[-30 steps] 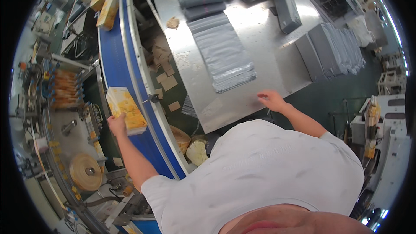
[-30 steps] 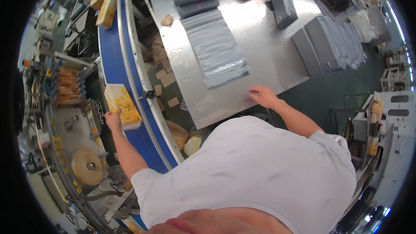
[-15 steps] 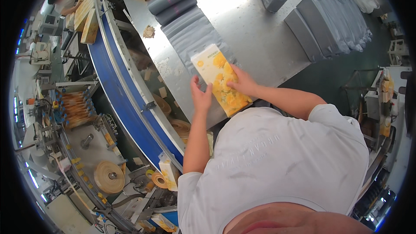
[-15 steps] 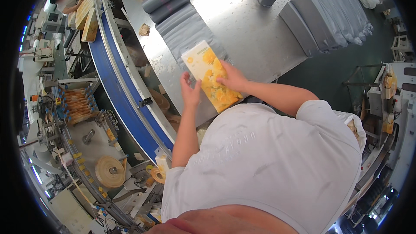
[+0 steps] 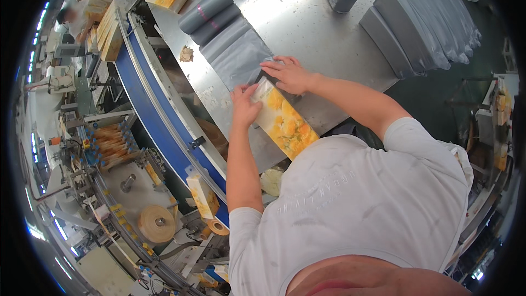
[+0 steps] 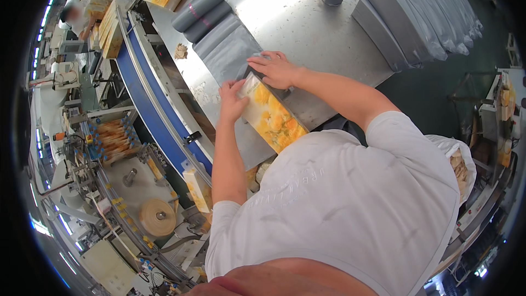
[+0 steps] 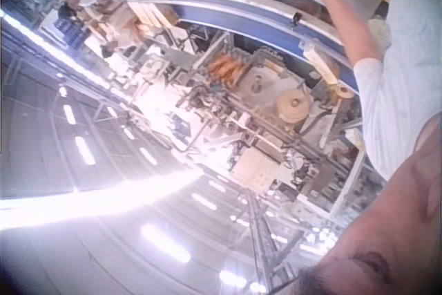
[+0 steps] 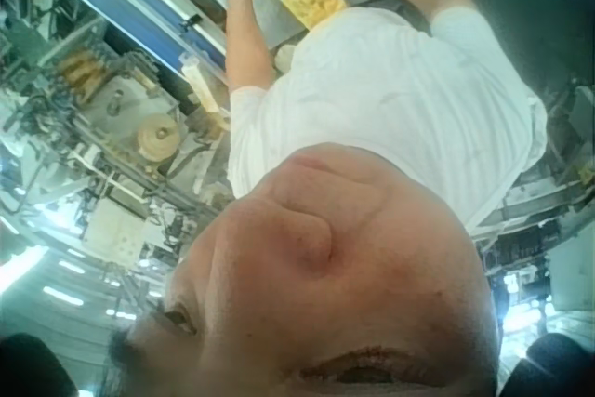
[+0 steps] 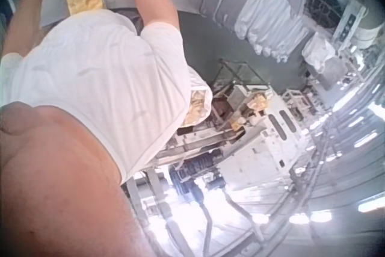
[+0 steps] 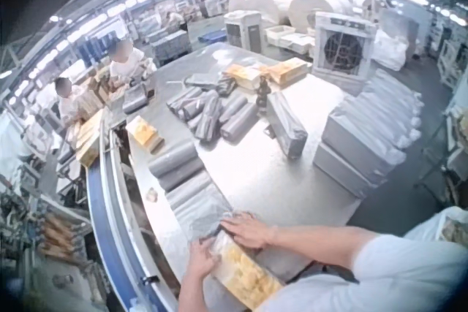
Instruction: The person places small yellow boxes into grey poly mailers on a metal table. They fold the top flaps of the mailers to seal them and then move the finished packages to a stack on the right side of the table.
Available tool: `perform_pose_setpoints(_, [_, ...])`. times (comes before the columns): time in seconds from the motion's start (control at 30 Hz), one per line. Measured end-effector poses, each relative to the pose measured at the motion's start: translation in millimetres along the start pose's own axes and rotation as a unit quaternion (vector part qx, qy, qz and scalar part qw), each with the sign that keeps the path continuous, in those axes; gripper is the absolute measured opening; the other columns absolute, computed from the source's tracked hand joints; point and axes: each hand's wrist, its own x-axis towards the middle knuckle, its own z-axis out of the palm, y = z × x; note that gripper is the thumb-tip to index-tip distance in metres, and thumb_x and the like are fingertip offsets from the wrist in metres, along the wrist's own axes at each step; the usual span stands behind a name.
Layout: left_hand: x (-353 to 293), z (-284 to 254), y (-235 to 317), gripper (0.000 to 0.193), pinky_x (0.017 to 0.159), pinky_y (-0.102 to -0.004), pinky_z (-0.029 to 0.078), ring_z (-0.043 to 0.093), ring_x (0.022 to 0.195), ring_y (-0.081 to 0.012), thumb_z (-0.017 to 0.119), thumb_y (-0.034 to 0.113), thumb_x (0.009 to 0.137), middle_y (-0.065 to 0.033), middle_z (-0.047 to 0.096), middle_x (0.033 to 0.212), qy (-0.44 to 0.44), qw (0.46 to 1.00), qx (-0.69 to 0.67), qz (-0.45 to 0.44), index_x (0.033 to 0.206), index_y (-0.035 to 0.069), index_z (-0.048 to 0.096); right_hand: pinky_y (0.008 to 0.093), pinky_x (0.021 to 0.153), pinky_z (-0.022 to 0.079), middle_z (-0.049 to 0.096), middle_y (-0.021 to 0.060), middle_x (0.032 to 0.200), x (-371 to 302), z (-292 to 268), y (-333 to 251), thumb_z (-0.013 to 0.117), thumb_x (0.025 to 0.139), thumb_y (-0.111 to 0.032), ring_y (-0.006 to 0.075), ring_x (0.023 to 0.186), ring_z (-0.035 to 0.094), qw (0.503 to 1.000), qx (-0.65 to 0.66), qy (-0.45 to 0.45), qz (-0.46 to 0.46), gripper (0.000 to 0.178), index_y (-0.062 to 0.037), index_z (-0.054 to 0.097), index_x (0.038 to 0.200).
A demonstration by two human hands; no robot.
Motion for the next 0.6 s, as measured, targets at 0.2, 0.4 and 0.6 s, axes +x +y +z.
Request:
perform_pose_setpoints(0.2, [-4, 60, 10, 0.073, 0.124, -0.0536, 0.028, 0.019, 0.155, -0.0538, 0.085, 0.04, 0.081, -0.0311, 0.015, 0.17, 0.232, 0.957, -0.091, -0.15, 0.137, 0.0, 0.06, 0.0518, 0.121, 0.033, 0.042, 0.006, 0.163, -36, -3, -23, 0.06, 0.091, -0.016, 0.0383, 0.147, 0.039, 0.994, 0.05, 0.024, -0.09, 0.062, -0.0099, 0.049, 0.152])
perform_pose_setpoints(0.4, [-78, 72, 9, 0.067, 0.124, -0.0526, 0.028, 0.027, 0.154, -0.051, 0.077, 0.028, 0.093, -0.0358, 0.027, 0.165, 0.134, 0.981, -0.139, 0.021, 0.146, -0.003, 0.051, 0.0438, 0.105, 0.049, 0.069, 0.0135, 0.123, -12, 38, 6, 0.059, 0.091, -0.017, 0.0371, 0.124, 0.057, 0.96, 0.165, 0.214, 0.071, 0.028, -0.0055, 0.07, 0.115])
perform_pose_setpoints(0.6, [-43, 48, -12, 0.048, 0.106, -0.0533, 0.043, 0.053, 0.127, -0.0432, 0.077, 0.021, 0.089, -0.021, 0.059, 0.134, 0.257, 0.958, -0.032, -0.125, 0.131, 0.002, 0.063, 0.0523, 0.087, 0.053, 0.073, 0.0153, 0.095, 3, 53, 18, 0.06, 0.092, -0.018, 0.0406, 0.102, 0.064, 0.987, -0.005, 0.101, 0.125, 0.017, -0.0073, 0.073, 0.09])
